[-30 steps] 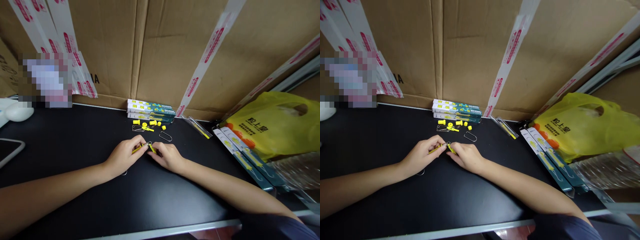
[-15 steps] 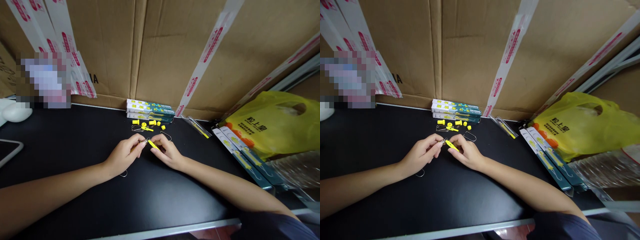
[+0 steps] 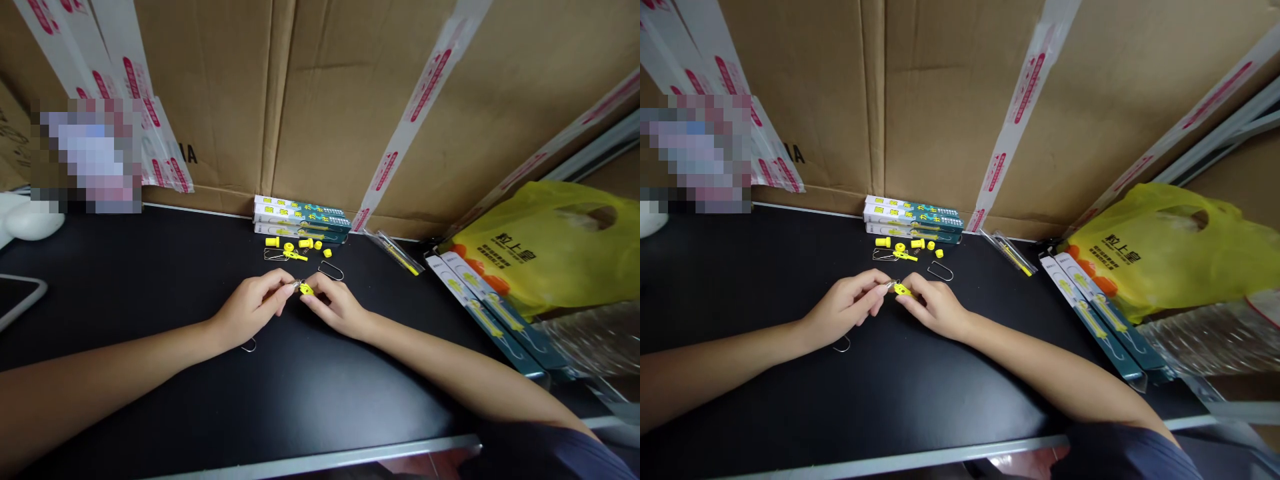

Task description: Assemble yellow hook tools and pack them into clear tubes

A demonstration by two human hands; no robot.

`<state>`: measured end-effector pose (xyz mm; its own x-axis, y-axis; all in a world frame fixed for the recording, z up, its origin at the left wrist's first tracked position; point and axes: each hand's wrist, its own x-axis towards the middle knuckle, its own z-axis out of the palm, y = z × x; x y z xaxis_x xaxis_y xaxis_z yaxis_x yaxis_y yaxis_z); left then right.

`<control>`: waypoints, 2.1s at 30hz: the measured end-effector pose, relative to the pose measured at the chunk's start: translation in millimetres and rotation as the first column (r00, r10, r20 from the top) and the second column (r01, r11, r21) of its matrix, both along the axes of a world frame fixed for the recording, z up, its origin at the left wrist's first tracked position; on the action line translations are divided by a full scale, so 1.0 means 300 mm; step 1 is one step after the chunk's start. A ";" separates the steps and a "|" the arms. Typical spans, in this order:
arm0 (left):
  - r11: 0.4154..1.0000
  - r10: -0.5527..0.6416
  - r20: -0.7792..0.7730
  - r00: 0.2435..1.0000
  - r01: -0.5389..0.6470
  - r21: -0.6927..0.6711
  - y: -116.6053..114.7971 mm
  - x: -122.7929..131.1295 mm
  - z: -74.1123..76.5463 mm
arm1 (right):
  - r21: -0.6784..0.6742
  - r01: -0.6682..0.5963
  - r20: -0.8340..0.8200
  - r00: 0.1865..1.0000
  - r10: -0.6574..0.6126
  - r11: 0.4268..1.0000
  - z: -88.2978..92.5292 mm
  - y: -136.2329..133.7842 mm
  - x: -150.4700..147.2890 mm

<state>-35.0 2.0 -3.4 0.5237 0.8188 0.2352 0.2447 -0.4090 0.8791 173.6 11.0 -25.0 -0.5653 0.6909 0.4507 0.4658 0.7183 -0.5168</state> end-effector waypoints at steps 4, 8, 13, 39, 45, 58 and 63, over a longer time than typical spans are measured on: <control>1.000 -0.007 -0.005 1.000 0.006 -0.024 0.008 -0.002 -0.011 | 0.039 0.000 0.024 1.000 -0.001 0.999 0.001 0.002 -0.001; 0.999 -0.021 -0.009 1.000 0.020 -0.041 0.010 -0.005 -0.017 | 0.046 -0.004 0.047 0.999 0.002 0.999 0.001 0.002 -0.001; 0.997 -0.020 0.003 1.000 0.021 -0.080 0.015 -0.005 -0.019 | 0.044 0.052 0.084 0.995 -0.055 0.998 0.003 0.000 -0.002; 0.984 -0.123 -0.119 0.985 0.106 -0.143 0.018 -0.007 -0.013 | -0.056 0.141 -0.312 0.938 -0.152 0.988 0.005 -0.007 -0.002; 0.988 -0.136 -0.143 0.980 0.125 -0.085 0.018 -0.008 -0.007 | -0.115 0.058 -0.302 0.949 -0.090 0.992 0.007 0.003 -0.004; 0.984 -0.104 0.036 0.994 0.108 -0.139 0.019 0.000 -0.016 | -0.114 -0.002 -0.188 0.982 -0.020 0.993 0.032 -0.001 0.006; 0.971 -0.097 0.091 0.991 0.115 -0.212 0.019 -0.005 -0.019 | -0.094 -0.092 -0.055 0.995 0.087 0.991 0.043 0.002 -0.004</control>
